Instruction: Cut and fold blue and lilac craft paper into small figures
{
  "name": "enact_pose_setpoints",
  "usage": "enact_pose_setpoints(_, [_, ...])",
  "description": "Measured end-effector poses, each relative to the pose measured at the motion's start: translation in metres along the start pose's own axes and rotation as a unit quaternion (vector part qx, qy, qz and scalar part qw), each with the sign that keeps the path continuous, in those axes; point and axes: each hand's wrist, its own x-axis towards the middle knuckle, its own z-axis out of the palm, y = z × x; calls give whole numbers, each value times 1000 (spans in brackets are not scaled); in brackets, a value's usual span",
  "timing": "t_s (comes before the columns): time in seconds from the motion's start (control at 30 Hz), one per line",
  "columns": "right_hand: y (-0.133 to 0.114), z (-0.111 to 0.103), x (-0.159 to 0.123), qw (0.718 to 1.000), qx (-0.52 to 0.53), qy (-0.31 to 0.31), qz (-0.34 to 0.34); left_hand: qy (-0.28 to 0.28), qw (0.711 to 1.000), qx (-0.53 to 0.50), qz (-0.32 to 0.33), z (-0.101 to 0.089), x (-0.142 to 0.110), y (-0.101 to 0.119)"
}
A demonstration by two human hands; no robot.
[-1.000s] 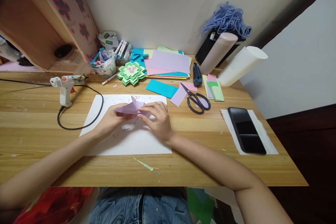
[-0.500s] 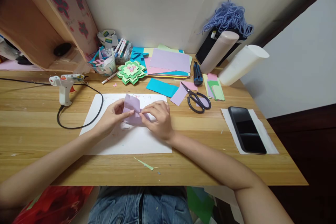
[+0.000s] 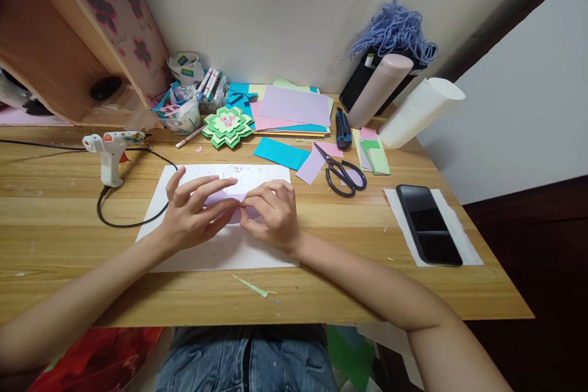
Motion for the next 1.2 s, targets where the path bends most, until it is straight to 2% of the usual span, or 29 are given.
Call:
enact_pose_setpoints(0.43, [0, -1, 1, 999, 27, -10, 23, 60, 997, -36, -17, -1, 6, 5])
enact_pose_setpoints(0.73, [2, 0, 1, 997, 67, -18, 39, 45, 996, -75, -36, -3, 8, 8])
enact_pose_setpoints(0.9, [10, -3, 4, 990, 124, -56, 49, 26, 990, -101, -90, -7, 11, 5])
enact_pose_setpoints(1.0, [16, -1, 4, 962, 226, -88, 125, 25, 983, -133, -123, -8, 13, 1])
enact_pose_setpoints(1.1, [21, 5, 2, 903, 339, -113, 236, 20, 973, -182, -144, -6, 13, -4])
enact_pose_setpoints(1.13, [23, 6, 1, 890, 356, -112, 262, 21, 969, -197, -149, -5, 13, -5])
enact_pose_setpoints(1.2, [24, 9, 0, 881, 358, -100, 293, 28, 965, -211, -155, -3, 12, -7])
